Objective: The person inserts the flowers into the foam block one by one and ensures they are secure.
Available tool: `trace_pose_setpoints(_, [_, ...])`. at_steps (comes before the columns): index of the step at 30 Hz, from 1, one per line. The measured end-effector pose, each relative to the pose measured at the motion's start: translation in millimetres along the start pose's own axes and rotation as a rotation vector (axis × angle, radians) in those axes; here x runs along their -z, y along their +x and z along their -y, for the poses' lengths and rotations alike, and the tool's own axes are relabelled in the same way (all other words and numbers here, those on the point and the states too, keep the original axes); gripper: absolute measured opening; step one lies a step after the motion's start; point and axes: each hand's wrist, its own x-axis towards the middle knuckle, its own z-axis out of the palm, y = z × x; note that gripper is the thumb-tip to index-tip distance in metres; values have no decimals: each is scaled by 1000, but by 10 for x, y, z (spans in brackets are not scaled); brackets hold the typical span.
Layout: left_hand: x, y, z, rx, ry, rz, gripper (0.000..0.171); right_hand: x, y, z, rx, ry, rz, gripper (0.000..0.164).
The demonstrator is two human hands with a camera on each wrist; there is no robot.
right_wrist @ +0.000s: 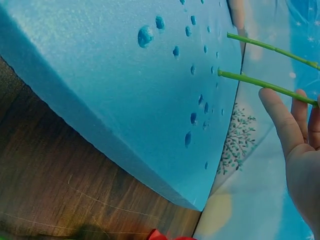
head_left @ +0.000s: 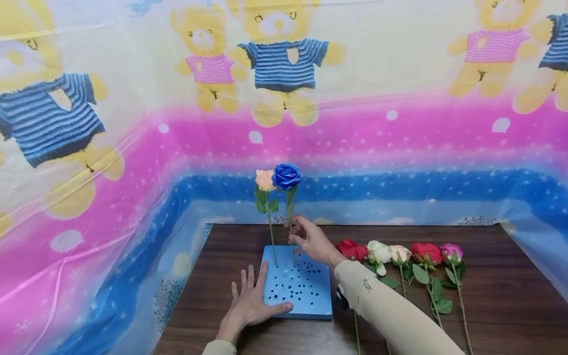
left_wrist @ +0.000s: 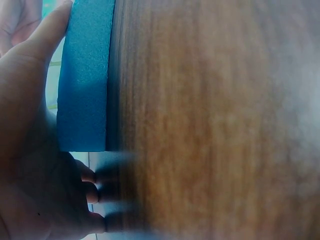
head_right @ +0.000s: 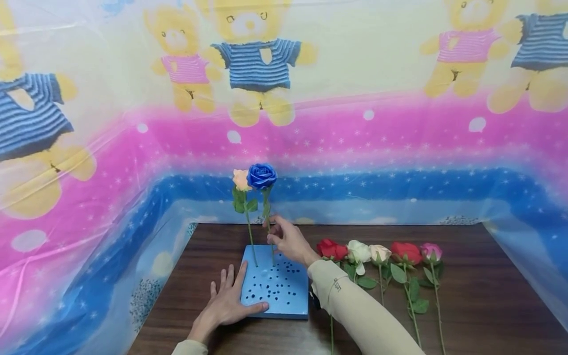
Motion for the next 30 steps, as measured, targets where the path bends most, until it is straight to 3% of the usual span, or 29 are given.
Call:
trace_pose_setpoints(17, [-10,22,-13,-2,-10,3,138,64,-44,-14,-53,21,-20,44])
trace_pose_setpoints(30, [8,-3,-10,-6,3,5,138,164,-107,-58,-81,138,-38,48])
